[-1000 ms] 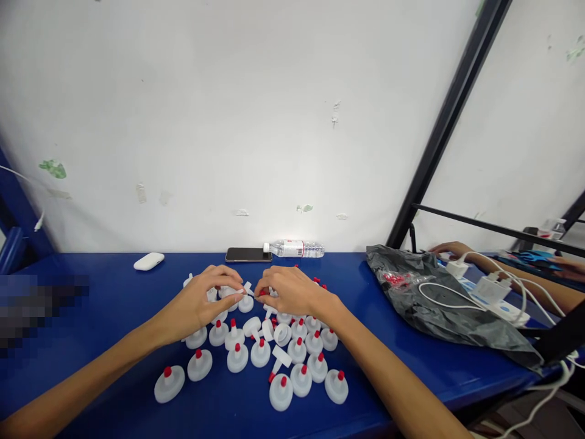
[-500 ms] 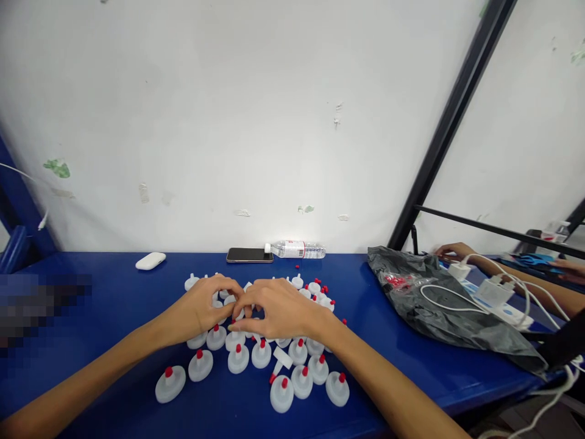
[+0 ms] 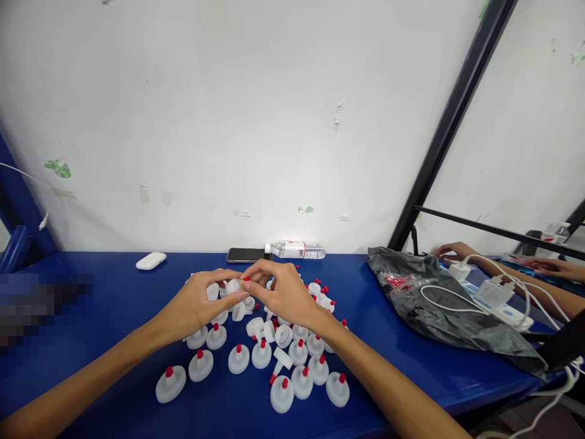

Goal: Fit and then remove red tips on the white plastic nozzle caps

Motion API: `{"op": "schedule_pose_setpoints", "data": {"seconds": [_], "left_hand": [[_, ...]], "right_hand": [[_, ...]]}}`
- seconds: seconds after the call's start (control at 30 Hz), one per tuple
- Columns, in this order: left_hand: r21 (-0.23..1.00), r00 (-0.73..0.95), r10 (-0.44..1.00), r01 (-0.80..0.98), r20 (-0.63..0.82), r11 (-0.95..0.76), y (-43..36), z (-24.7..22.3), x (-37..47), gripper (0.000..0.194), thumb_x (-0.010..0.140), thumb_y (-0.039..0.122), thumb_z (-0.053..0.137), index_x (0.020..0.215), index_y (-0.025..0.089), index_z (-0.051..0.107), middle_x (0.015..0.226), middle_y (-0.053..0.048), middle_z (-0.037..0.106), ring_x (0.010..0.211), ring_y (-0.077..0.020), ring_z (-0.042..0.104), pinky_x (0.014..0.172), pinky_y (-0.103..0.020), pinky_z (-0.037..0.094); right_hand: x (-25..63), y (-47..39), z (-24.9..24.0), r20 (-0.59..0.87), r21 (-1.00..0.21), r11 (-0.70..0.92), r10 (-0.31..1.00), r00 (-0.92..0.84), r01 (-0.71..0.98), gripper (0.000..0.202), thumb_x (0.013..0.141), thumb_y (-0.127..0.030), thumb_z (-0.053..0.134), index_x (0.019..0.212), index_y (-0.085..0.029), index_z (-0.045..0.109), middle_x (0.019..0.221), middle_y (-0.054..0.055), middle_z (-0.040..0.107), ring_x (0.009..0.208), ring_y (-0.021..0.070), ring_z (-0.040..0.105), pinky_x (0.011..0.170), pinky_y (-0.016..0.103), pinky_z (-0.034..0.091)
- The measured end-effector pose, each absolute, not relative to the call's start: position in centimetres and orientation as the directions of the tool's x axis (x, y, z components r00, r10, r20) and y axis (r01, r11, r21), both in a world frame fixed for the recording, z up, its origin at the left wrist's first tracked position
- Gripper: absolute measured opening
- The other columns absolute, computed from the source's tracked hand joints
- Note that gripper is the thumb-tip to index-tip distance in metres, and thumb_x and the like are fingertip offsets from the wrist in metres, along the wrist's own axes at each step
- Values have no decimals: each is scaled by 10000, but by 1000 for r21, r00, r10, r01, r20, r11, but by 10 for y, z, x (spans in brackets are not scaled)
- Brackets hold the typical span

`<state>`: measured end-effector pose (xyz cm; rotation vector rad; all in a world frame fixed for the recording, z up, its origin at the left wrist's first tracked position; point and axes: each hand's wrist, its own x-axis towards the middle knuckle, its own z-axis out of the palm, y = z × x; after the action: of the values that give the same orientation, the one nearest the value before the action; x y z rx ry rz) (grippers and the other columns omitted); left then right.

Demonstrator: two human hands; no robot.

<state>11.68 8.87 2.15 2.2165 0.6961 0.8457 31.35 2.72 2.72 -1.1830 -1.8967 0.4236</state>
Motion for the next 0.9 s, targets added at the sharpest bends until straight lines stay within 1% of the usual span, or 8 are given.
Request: {"op": "schedule_pose_setpoints", "data": {"seconds": [0.1,0.23,0.33,0.43,0.57,0.7,0.8,0.9], "left_hand": [[685,632,672,291,386,-667,94,17,118,347,826,500,696,1094,283,733,1085,-21,744,996,-255,639,873,-358,455],[548,656,608,337,447,-766,102,10,119,360,807,516,712,1060,260,736,1019,-32,744,922,-246,604,832,-372,434],[477,659,583,364,476,-800,101,6,119,354,808,524,706,1039,257,735,970,-27,737,895,-240,579,826,-373,411],[482,663,596,380,453,-789,94,11,119,278,830,505,672,888,242,744,828,-10,706,812,-213,562,788,-357,396],[647,694,610,269,383,-713,83,25,119,262,858,429,638,742,204,704,705,13,652,705,-160,541,713,-305,399],[871,759,603,101,244,-480,82,32,123,278,864,386,629,683,176,646,605,29,589,595,-121,499,584,-256,367],[945,800,577,38,165,-324,86,28,124,289,836,383,664,652,165,617,584,28,568,559,-112,508,544,-243,345],[978,864,487,-29,129,-208,92,27,118,364,851,411,637,596,151,621,579,2,585,495,-100,498,525,-251,351]], "right_hand": [[313,27,24,482,-565,487,850,-214,666,153,975,-351,579,977,-212,645,797,-10,694,670,127,623,581,237,422],[314,27,20,468,-336,451,842,-269,827,150,1013,-320,508,950,-208,585,775,-29,657,624,110,549,606,257,357],[316,28,18,437,-196,457,832,-340,867,232,1047,-309,419,892,-199,551,778,-23,612,606,105,477,573,264,294],[319,29,18,435,-104,486,806,-400,868,279,1053,-314,403,853,-201,561,758,-24,549,583,104,405,529,275,230],[322,28,24,507,-138,552,752,-421,822,298,1046,-273,413,837,-200,612,907,-4,535,618,91,418,543,263,259],[319,22,29,585,-198,620,696,-416,759,269,1019,-205,435,866,-197,657,1040,24,491,659,86,446,606,267,332],[313,19,28,596,-213,625,692,-407,751,279,1000,-171,441,829,-188,661,1065,38,492,678,96,461,623,277,361],[317,20,29,622,-235,637,679,-390,734,288,1003,-191,448,798,-180,649,1099,57,512,704,111,488,632,286,388]]}}
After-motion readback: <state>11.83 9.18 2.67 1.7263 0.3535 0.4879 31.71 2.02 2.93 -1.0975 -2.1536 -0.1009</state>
